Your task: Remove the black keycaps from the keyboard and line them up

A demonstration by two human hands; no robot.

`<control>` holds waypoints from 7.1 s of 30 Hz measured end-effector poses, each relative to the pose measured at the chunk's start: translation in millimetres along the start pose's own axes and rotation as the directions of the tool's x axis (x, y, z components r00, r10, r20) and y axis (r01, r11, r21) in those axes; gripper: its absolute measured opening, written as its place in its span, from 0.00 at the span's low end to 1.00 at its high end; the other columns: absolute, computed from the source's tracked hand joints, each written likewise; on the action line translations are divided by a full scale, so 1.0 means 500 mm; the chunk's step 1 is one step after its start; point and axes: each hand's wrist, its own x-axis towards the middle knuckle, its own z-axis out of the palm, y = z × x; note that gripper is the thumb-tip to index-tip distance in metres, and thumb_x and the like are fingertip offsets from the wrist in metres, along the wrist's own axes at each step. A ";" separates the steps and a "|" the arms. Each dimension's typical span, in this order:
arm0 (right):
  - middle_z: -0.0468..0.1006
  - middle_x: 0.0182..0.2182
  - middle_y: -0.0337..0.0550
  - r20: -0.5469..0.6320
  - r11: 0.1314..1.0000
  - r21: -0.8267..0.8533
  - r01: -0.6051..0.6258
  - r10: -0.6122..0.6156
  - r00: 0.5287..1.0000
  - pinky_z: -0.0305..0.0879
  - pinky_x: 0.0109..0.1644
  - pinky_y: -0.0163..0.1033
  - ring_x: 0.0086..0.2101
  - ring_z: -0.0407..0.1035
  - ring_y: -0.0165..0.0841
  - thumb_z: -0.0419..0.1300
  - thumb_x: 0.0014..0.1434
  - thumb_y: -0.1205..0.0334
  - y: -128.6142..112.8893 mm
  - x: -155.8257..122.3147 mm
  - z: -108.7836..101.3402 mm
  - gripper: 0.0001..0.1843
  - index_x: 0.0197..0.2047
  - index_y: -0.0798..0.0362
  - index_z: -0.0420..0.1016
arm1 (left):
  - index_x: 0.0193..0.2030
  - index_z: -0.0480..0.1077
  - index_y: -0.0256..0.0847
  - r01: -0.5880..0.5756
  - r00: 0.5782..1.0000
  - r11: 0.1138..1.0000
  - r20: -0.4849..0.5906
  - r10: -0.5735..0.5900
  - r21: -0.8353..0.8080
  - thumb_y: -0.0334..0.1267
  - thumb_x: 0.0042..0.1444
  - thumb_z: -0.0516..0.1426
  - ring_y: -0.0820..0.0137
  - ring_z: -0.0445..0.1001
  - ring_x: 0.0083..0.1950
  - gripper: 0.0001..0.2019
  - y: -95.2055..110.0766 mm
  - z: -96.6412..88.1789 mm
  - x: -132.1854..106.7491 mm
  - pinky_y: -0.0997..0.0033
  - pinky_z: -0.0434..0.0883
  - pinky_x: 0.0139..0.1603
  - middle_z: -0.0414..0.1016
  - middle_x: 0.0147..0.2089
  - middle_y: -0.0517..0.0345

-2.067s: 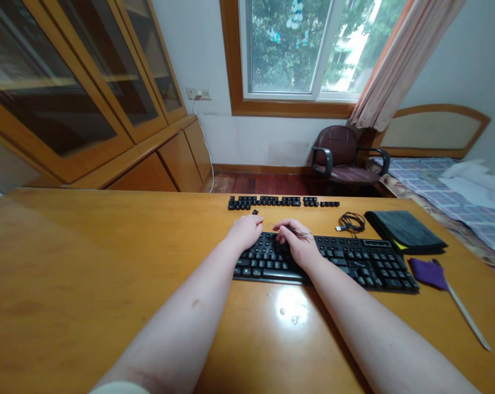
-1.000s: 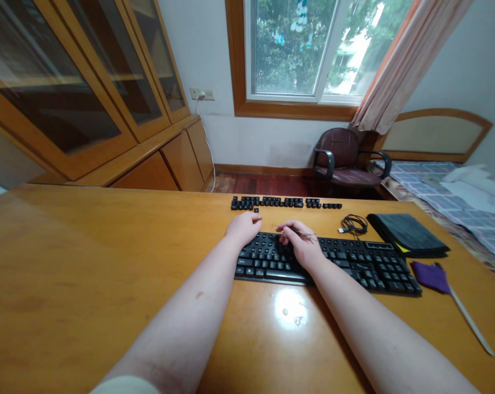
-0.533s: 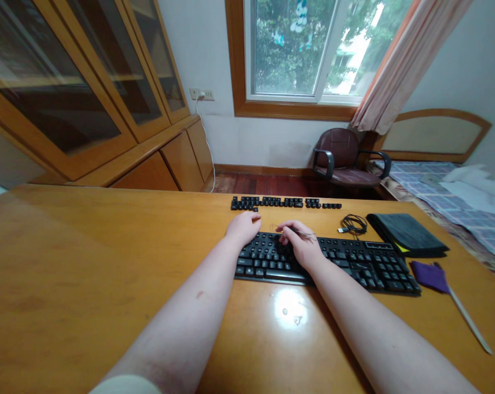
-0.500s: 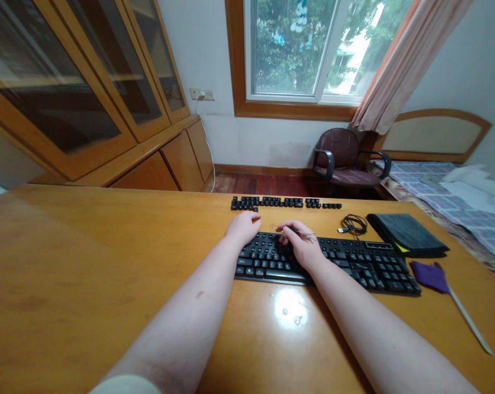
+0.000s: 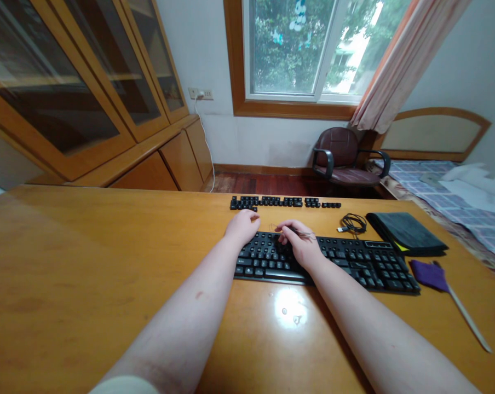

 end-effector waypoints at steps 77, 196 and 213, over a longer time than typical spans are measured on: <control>0.73 0.26 0.38 -0.045 0.996 0.085 -0.034 0.038 0.998 0.64 0.25 0.34 0.23 0.67 0.28 0.56 0.55 0.51 0.021 0.005 0.002 0.15 0.40 0.53 0.65 | 0.43 0.74 0.42 0.005 1.000 0.988 -0.021 -0.008 -0.155 0.39 0.55 0.51 0.65 0.73 0.45 0.14 -0.009 -0.001 0.006 0.67 0.68 0.49 0.77 0.45 0.55; 0.79 0.33 0.46 -0.075 0.978 -0.092 0.189 -0.196 0.978 0.68 0.43 0.42 0.37 0.73 0.37 0.52 0.59 0.50 0.019 0.002 -0.023 0.18 0.35 0.52 0.78 | 0.34 0.71 0.34 0.311 0.940 0.166 0.328 0.089 -0.936 0.37 0.42 0.65 0.72 0.74 0.37 0.13 0.069 0.007 -0.019 0.66 0.71 0.45 0.75 0.34 0.55; 0.78 0.30 0.44 -0.149 0.990 -0.108 0.086 -0.101 0.984 0.64 0.29 0.35 0.25 0.68 0.30 0.52 0.58 0.47 0.015 0.001 -0.015 0.20 0.33 0.55 0.77 | 0.38 0.74 0.40 0.044 0.998 0.930 -0.023 -0.056 -0.364 0.34 0.51 0.56 0.67 0.74 0.38 0.08 -0.034 -0.004 0.020 0.67 0.69 0.46 0.77 0.36 0.54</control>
